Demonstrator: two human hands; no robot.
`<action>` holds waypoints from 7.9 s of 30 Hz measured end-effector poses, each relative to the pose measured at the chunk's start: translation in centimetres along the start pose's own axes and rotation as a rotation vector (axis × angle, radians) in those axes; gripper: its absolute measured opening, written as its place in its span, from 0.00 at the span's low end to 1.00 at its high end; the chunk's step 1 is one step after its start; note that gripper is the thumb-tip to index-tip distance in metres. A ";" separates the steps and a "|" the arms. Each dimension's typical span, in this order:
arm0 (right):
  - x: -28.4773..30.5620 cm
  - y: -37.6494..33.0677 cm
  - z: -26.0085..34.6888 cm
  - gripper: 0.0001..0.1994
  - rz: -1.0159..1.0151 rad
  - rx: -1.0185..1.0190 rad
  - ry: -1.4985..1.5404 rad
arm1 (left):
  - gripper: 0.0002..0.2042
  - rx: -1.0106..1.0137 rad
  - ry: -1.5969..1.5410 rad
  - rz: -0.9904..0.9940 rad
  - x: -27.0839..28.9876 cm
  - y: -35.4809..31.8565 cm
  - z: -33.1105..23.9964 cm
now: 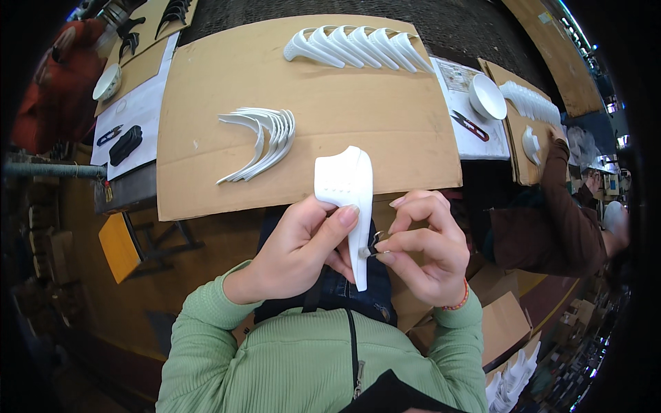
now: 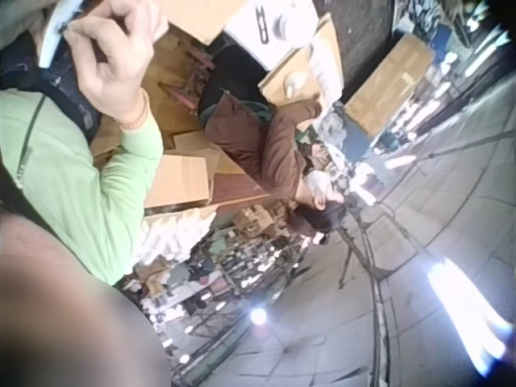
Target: The person repeatedly picks up white plastic shoe-last-like parts, uses a small metal tool to scrape or deburr the surface, and places each finished part on a cardboard sheet. The process is repeated for multiple parts in a consistent sequence.
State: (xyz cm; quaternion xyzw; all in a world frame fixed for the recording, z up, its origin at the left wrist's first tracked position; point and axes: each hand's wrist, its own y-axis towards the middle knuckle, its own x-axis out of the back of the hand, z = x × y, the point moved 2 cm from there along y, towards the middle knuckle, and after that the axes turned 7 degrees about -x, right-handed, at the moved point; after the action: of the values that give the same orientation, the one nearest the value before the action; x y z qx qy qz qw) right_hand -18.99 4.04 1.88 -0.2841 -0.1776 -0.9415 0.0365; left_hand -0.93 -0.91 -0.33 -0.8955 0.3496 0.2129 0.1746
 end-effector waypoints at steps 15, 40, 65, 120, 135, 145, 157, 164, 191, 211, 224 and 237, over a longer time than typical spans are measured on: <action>-0.2 -0.4 0.6 0.09 0.036 0.075 -0.059 | 0.17 -0.041 0.034 -0.042 0.5 0.3 0.1; -2.7 1.3 -2.8 0.05 -0.511 -0.123 0.612 | 0.14 -0.189 -0.335 0.253 2.1 0.4 2.4; -1.8 -0.8 -2.0 0.10 -0.134 0.102 0.332 | 0.10 -0.623 0.125 -0.248 15.0 8.0 -6.3; 13.1 2.4 -17.8 0.07 -0.738 -0.351 0.167 | 0.27 -0.407 0.828 -0.265 15.9 6.0 -3.8; 19.8 8.6 -28.8 0.04 -0.521 -0.670 -1.045 | 0.07 -0.392 0.731 -0.585 15.7 -2.3 -6.0; 19.5 9.2 -30.3 0.02 -0.541 -0.658 -1.135 | 0.27 -0.742 0.278 -0.576 11.3 -4.7 -5.9; 20.7 6.9 -29.6 0.08 -1.085 -0.748 0.152 | 0.21 -0.498 0.077 -0.230 7.3 -1.7 -3.1; 11.4 3.4 -15.2 0.10 -0.871 -0.395 0.734 | 0.35 -0.232 -0.064 -0.012 2.6 1.3 -1.5; 0.4 -0.1 -0.9 0.11 -0.142 0.134 0.035 | 0.43 -0.067 -0.200 0.218 1.1 1.0 -0.7; 0.0 -0.5 -0.5 0.14 -0.234 0.190 -0.056 | 0.48 -0.082 -0.176 0.275 0.5 0.6 -1.2; -0.3 -0.5 0.0 0.13 -0.295 0.198 -0.198 | 0.48 -0.109 -0.100 0.278 0.3 0.6 -1.4; -0.5 -0.3 -0.2 0.12 -0.352 0.144 -0.200 | 0.50 -0.063 -0.086 0.327 0.4 0.3 -1.5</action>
State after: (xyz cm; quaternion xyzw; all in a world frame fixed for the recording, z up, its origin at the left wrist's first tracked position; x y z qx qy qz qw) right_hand -18.70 4.22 1.40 -0.3375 -0.2939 -0.8853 -0.1263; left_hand -0.44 -2.02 0.69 -0.8219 0.4759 0.2872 0.1243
